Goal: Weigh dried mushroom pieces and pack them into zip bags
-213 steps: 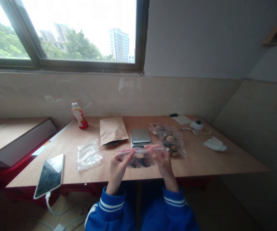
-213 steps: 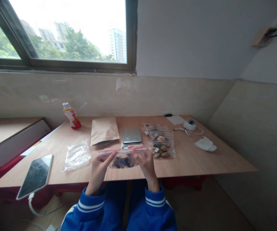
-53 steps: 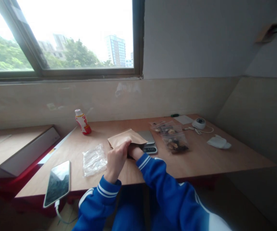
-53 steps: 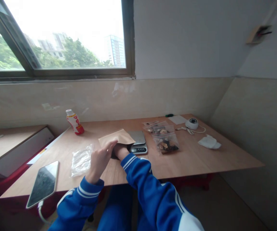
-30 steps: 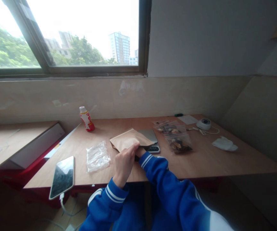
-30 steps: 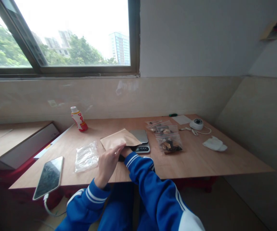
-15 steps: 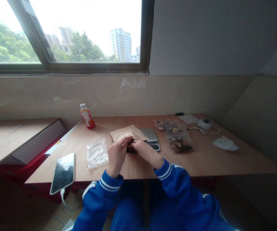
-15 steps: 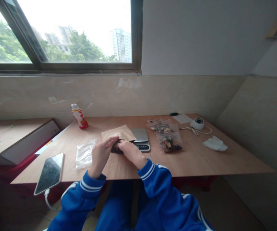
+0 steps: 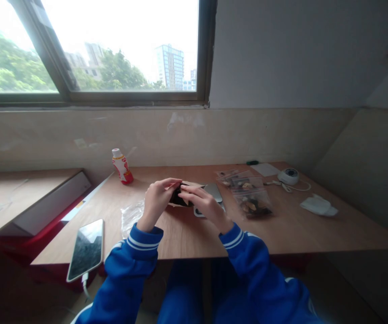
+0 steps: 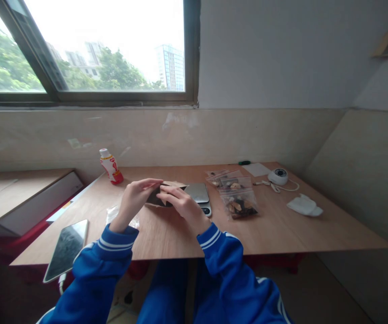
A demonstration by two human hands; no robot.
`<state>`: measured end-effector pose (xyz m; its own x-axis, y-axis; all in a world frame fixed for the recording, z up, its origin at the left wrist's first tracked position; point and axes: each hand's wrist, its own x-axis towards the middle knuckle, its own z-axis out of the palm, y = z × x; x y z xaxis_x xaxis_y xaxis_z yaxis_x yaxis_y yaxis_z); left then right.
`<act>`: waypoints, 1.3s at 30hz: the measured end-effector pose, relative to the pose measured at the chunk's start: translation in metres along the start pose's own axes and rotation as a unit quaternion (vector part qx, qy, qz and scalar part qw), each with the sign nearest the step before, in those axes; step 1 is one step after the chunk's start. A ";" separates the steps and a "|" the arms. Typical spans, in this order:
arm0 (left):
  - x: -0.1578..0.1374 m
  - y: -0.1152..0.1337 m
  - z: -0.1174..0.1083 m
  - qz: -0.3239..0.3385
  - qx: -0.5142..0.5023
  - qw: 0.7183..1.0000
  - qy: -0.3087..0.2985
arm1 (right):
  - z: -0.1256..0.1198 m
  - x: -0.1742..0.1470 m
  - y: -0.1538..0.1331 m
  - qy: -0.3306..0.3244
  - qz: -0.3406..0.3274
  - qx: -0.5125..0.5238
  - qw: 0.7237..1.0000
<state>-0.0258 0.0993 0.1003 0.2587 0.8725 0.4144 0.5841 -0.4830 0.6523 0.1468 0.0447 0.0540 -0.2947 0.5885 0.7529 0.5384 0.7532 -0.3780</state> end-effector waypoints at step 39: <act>-0.019 -0.006 0.003 -0.039 0.039 0.995 0.084 | -0.029 -0.040 0.098 0.200 0.308 0.028 0.930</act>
<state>-0.0315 0.0861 0.0865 0.0809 0.8795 0.4690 0.6571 -0.4009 0.6384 0.2343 0.0861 0.0030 0.3788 0.7651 0.5207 0.4632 0.3303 -0.8224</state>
